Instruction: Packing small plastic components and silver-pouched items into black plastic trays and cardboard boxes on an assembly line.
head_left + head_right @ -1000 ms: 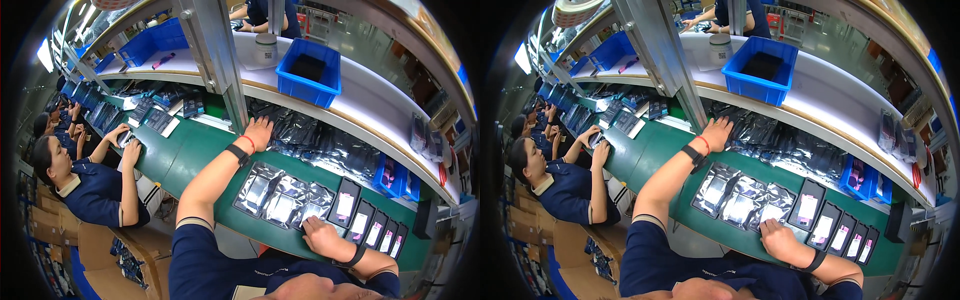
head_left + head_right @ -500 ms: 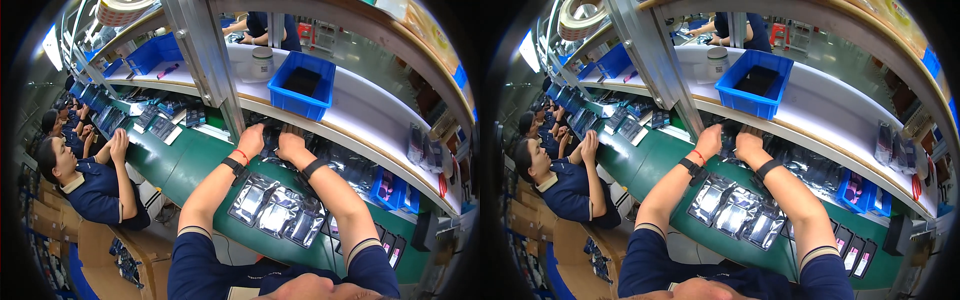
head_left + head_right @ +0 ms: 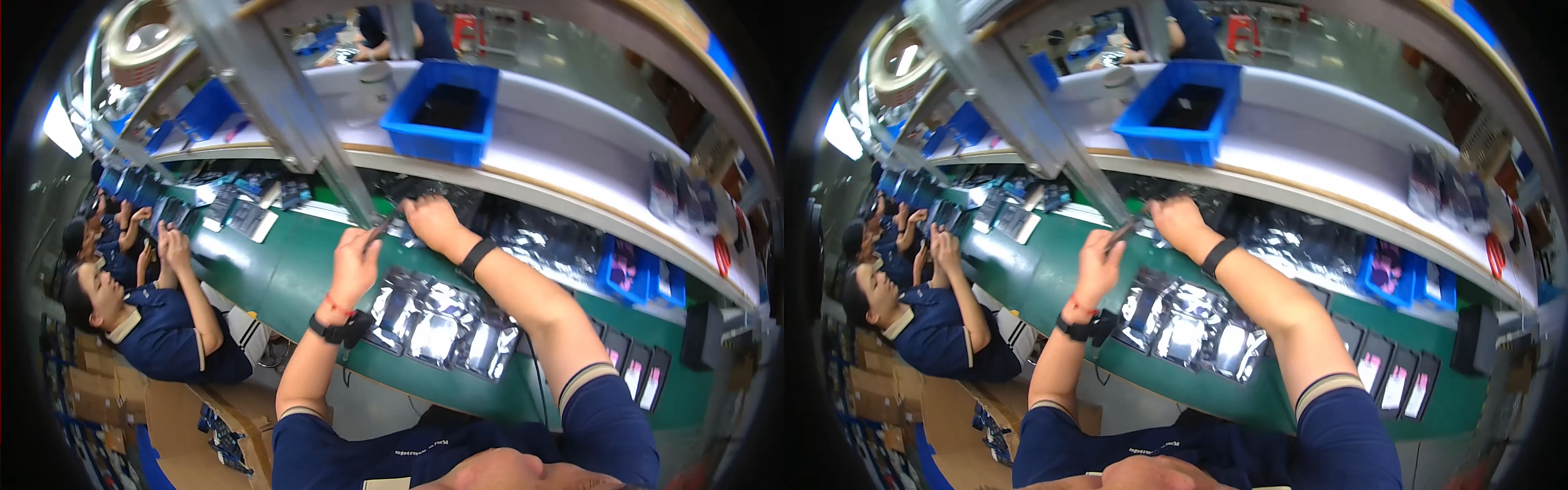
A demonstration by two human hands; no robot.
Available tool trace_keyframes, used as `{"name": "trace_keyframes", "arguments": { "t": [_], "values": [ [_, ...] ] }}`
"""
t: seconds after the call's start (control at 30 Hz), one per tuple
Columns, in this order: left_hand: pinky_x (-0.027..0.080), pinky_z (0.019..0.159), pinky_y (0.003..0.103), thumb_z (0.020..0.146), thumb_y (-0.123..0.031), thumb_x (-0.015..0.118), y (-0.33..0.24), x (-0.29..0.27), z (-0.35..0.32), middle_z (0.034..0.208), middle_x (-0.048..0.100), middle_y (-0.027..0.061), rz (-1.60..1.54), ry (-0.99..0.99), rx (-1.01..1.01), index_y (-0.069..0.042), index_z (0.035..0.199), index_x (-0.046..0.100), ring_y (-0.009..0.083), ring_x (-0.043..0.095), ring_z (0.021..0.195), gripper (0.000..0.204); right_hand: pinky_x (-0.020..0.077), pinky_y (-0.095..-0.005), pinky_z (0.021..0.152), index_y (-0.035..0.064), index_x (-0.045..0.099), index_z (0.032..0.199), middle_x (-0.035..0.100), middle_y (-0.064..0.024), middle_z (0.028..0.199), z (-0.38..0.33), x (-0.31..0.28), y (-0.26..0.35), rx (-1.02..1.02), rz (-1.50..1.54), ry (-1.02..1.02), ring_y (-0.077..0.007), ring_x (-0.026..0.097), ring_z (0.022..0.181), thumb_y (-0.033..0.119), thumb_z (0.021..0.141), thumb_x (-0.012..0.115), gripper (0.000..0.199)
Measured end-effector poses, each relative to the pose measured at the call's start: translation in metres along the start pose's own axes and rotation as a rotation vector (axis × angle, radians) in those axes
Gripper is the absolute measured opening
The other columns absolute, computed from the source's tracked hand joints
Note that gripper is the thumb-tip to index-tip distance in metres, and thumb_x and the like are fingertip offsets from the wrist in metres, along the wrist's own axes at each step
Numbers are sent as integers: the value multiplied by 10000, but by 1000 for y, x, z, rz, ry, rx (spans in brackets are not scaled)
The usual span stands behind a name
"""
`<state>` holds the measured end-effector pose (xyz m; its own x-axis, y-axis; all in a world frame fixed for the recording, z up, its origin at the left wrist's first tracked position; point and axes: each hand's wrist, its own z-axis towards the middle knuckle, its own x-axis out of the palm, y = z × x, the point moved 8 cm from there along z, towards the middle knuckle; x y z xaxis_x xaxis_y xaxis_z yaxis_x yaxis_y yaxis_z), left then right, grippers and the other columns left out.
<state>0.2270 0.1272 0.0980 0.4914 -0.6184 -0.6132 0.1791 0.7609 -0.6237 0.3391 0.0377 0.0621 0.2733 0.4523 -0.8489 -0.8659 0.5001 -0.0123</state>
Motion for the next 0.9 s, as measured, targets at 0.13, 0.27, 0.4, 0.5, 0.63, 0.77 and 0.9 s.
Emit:
{"name": "trace_keyframes", "arguments": {
  "t": [0.13, 0.27, 0.4, 0.5, 0.63, 0.77, 0.9],
  "values": [
    [429, 921, 378, 815, 80, 469, -113, -6, -48, 1188, 534, 246, 88, 20, 180, 69, 1120, 550, 369, 534, 1096, 315, 482, -398, 680, -1, 554, 980, 614, -144, 761, -49, -100, -32, 120, 272, -141, -315, 603, 731, 24, 721, 513, 263],
    [444, 924, 399, 660, 144, 499, -198, 53, -102, 1107, 588, 200, -33, 265, 365, 72, 1102, 551, 343, 564, 1063, 450, 492, -391, 846, -3, 553, 1128, 604, -211, 1057, -150, -215, -39, 206, 376, -160, -355, 593, 982, -92, 705, 516, 434],
    [444, 918, 394, 789, -30, 490, -224, 141, -131, 1199, 539, 189, 122, 369, 497, 46, 1163, 519, 334, 524, 1119, 383, 469, -432, 883, -23, 588, 1075, 607, -219, 1055, -259, -256, -42, 338, 44, -21, -358, 582, 1023, -120, 675, 512, 418],
    [405, 949, 431, 841, -147, 474, -209, 212, -146, 1273, 477, 196, 257, 496, 489, 38, 1234, 460, 347, 466, 1178, 434, 438, -449, 920, -20, 586, 1077, 596, -204, 1093, -327, -246, -19, 320, -67, 79, -351, 565, 1057, -60, 687, 550, 393],
    [231, 1049, 516, 833, -478, 513, -213, 235, -149, 1400, 315, 215, 279, 750, 451, 28, 1330, 353, 350, 271, 1320, 727, 367, -484, 980, -30, 534, 1143, 535, -226, 1177, -369, -210, 3, 411, 111, 438, -381, 488, 1140, 143, 700, 679, 498],
    [157, 1068, 534, 719, -646, 560, -199, 223, -159, 1449, 227, 186, 299, 880, 414, -19, 1375, 298, 353, 190, 1348, 944, 339, -501, 994, -28, 515, 1167, 497, -234, 1225, -362, -199, 5, 339, 135, 481, -386, 448, 1178, 196, 697, 698, 552],
    [104, 990, 688, 697, -647, 577, -171, 193, -177, 1466, 217, 127, 362, 838, 321, -115, 1388, 310, 352, 197, 1344, 913, 326, -583, 963, -20, 505, 1192, 463, -240, 1266, -345, -176, 21, 227, 65, 591, -375, 419, 1212, 176, 743, 653, 512]
  ]
}}
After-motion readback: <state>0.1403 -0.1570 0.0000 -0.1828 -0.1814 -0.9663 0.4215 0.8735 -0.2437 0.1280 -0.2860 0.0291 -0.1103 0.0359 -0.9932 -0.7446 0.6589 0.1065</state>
